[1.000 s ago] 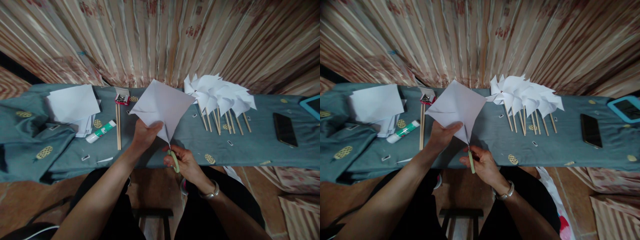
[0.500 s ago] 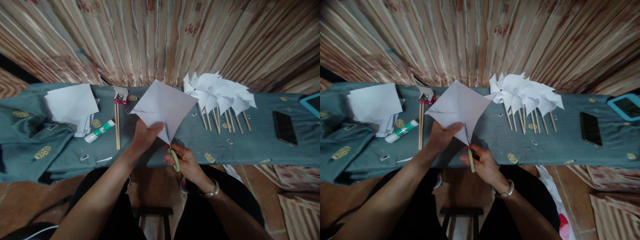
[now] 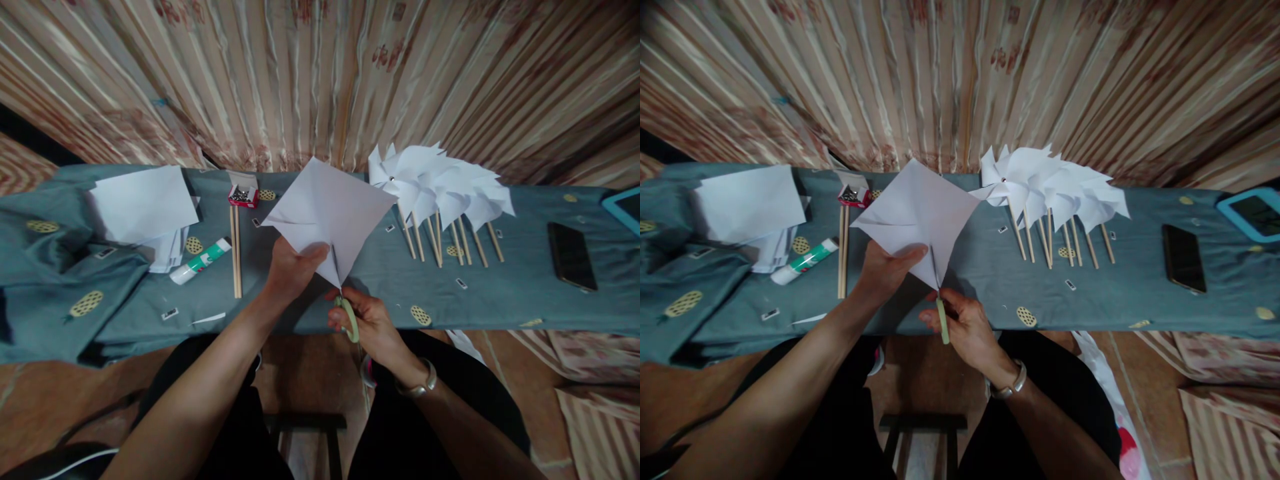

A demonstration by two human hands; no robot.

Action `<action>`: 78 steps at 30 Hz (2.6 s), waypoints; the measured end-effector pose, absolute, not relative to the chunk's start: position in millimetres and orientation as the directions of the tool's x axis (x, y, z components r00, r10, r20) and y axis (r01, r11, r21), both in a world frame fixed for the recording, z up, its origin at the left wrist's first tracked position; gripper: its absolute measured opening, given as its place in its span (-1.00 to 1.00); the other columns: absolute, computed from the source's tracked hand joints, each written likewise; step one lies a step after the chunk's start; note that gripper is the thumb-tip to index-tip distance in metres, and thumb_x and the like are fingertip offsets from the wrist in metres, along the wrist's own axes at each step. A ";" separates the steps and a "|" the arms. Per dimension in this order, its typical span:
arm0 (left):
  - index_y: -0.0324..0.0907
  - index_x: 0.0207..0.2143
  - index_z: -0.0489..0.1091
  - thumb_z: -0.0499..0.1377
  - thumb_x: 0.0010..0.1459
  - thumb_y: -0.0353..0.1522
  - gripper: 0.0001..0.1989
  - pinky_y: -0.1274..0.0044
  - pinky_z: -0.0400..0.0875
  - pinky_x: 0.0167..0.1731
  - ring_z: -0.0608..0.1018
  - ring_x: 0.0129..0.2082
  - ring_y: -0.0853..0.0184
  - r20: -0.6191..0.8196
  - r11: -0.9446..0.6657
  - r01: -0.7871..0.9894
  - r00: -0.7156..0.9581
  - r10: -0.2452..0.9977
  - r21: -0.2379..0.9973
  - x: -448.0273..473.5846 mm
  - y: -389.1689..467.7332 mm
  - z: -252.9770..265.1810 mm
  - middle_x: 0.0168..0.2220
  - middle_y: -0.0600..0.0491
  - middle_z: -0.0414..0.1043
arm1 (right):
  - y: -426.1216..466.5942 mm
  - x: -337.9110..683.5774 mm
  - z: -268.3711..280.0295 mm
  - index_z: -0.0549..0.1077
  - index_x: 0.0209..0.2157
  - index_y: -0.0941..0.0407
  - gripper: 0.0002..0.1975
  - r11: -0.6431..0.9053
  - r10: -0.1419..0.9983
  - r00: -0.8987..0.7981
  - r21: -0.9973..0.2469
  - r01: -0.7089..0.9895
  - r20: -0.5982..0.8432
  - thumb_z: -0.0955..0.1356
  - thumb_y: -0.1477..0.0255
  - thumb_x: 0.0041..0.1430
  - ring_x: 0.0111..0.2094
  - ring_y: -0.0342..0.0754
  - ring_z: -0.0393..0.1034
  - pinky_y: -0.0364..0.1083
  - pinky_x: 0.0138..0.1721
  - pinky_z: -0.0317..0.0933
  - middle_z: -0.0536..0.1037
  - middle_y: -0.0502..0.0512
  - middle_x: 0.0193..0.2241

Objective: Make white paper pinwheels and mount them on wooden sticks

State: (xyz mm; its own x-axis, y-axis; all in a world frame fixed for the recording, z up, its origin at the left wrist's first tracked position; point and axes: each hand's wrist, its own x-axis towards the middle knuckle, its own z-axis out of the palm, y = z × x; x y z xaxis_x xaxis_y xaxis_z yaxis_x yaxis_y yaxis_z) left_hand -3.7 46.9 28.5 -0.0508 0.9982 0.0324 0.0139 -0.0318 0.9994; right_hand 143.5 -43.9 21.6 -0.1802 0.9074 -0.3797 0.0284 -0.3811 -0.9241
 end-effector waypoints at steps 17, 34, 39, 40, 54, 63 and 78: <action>-0.23 -0.48 0.45 0.31 -0.21 -0.33 -0.80 0.51 0.41 -0.46 0.49 -0.51 0.32 0.003 -0.003 -0.015 -0.030 1.000 1.000 1.0 44.7 37.1 -0.50 0.06 0.51 | -42.0 144.0 18.4 0.47 -0.36 0.10 -0.55 -0.358 0.923 -0.153 -0.934 -0.007 -0.353 0.49 0.00 -0.06 -0.52 -0.14 0.36 -0.16 -0.51 0.22 0.50 -0.03 -0.54; -0.25 -0.43 0.49 0.32 -0.19 -0.33 -0.78 0.51 0.43 -0.44 0.52 -0.48 0.31 0.008 -0.008 -0.008 -0.015 1.000 1.000 -0.3 42.6 30.2 -0.46 0.04 0.54 | -38.3 142.2 23.7 0.36 -0.44 0.08 -0.56 -0.386 0.917 -0.132 -0.921 -0.053 -0.377 0.52 0.08 -0.14 -0.57 -0.17 0.35 -0.19 -0.56 0.18 0.48 -0.07 -0.58; -0.27 -0.38 0.49 0.31 -0.17 -0.30 -0.74 0.47 0.47 -0.38 0.56 -0.43 0.27 0.025 -0.025 -0.006 -0.009 1.000 1.000 -0.5 43.3 27.1 -0.42 0.01 0.57 | -37.5 141.1 24.4 0.40 -0.38 0.08 -0.58 -0.387 0.915 -0.151 -0.919 -0.069 -0.374 0.51 0.08 -0.12 -0.57 -0.16 0.37 -0.17 -0.53 0.23 0.50 -0.07 -0.57; -0.27 -0.39 0.49 0.31 -0.17 -0.29 -0.73 0.47 0.47 -0.38 0.56 -0.42 0.26 0.026 -0.026 0.000 -0.011 1.000 1.000 -0.6 43.4 27.0 -0.42 0.00 0.57 | -37.5 141.0 24.9 0.39 -0.39 0.08 -0.58 -0.389 0.914 -0.151 -0.919 -0.065 -0.376 0.51 0.07 -0.12 -0.57 -0.16 0.37 -0.17 -0.53 0.24 0.50 -0.07 -0.57; -0.26 -0.41 0.49 0.31 -0.20 -0.30 -0.74 0.49 0.47 -0.42 0.55 -0.45 0.28 0.012 -0.011 0.041 -0.015 1.000 0.999 -0.6 42.1 35.1 -0.44 0.02 0.57 | -37.0 143.2 24.4 0.46 -0.36 0.11 -0.56 -0.389 0.914 -0.151 -0.919 -0.059 -0.377 0.52 0.07 -0.13 -0.56 -0.16 0.38 -0.18 -0.53 0.24 0.52 -0.04 -0.57; -0.26 -0.41 0.49 0.30 -0.20 -0.30 -0.74 0.49 0.45 -0.42 0.55 -0.44 0.27 0.001 -0.002 0.032 0.003 1.000 0.999 -0.9 42.5 34.8 -0.44 0.02 0.57 | -36.2 142.7 19.3 0.44 -0.39 0.09 -0.58 -0.376 0.920 -0.147 -0.924 -0.067 -0.363 0.52 0.07 -0.13 -0.58 -0.16 0.37 -0.17 -0.54 0.26 0.48 -0.08 -0.59; -0.25 -0.42 0.47 0.29 -0.19 -0.30 -0.76 0.50 0.45 -0.43 0.54 -0.46 0.29 -0.004 0.004 0.051 -0.001 1.000 0.999 -1.4 40.9 35.8 -0.47 0.04 0.54 | -35.7 140.6 21.8 0.49 -0.34 0.10 -0.53 -0.357 0.928 -0.149 -0.929 -0.091 -0.342 0.52 0.03 -0.14 -0.60 -0.19 0.36 -0.18 -0.56 0.26 0.50 -0.07 -0.58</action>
State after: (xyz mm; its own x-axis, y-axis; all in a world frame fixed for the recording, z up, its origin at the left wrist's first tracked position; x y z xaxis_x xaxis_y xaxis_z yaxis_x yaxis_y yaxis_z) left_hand -1.4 40.9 35.8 -0.0010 1.0000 -0.0037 0.0510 0.0037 0.9987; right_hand 140.6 -35.7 21.8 -0.1488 0.9278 -0.3421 -0.0915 -0.3574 -0.9295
